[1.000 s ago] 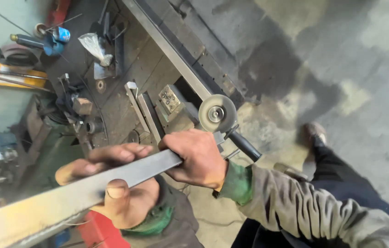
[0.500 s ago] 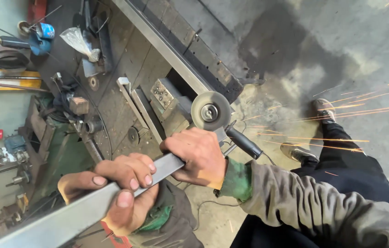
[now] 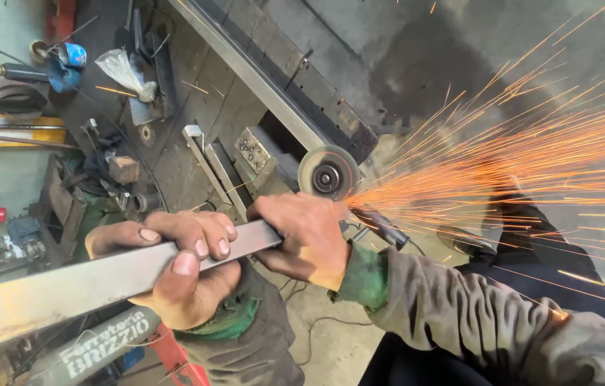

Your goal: Grinding the edges of metal tubes using an angle grinder.

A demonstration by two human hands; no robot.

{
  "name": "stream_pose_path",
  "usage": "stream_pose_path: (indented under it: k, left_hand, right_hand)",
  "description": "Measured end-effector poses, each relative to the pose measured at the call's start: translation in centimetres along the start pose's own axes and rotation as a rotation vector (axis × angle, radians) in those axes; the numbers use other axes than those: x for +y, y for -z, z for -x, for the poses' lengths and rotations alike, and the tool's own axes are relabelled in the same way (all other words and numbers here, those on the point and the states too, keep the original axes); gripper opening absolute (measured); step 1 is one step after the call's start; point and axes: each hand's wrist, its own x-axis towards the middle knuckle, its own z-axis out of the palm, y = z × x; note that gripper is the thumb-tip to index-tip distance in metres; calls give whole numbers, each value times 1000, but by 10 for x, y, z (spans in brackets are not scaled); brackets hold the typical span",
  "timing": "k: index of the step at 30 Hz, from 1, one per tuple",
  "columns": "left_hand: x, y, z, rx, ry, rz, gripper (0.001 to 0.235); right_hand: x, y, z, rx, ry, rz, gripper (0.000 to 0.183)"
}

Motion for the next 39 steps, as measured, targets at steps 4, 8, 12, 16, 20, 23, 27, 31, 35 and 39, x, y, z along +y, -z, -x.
stream_pose_path:
  k: [4, 8, 12, 16, 20, 23, 27, 31, 35, 39]
  left_hand:
    - [-4, -3, 9, 148, -13, 45, 32]
    - [19, 34, 57, 55, -161, 96, 36]
    - [41, 62, 131, 187, -192, -195, 42]
    - [40, 50, 157, -34, 66, -976, 55]
    - [22, 26, 232, -133, 388, -1589, 71]
    - [-34, 34, 280, -122, 714, -1426, 104]
    - [-33, 13, 271, 46, 1218, -934, 70]
    - [-31, -5, 245, 101, 1300, -760, 55]
    - [-29, -6, 251, 4, 1253, -1000, 73]
    - [-28, -2, 260, -3, 1327, -1023, 69]
  right_hand:
    - [-1, -7, 5, -28, -24, -29, 30]
    - [-22, -13, 10, -138, 30, -41, 37]
    - [-53, -9, 15, -487, 145, 272, 24]
    - [-19, -30, 23, -942, 295, 779, 21]
    - [3, -45, 68, -896, 481, 622, 6]
    - [-1, -43, 71, -1252, 370, 643, 17]
    - [-2, -28, 89, -892, 544, 763, 10]
    - [20, -17, 88, -773, 639, 742, 12]
    - [21, -8, 88, -735, 600, 670, 15]
    - [22, -5, 91, -771, 549, 622, 17]
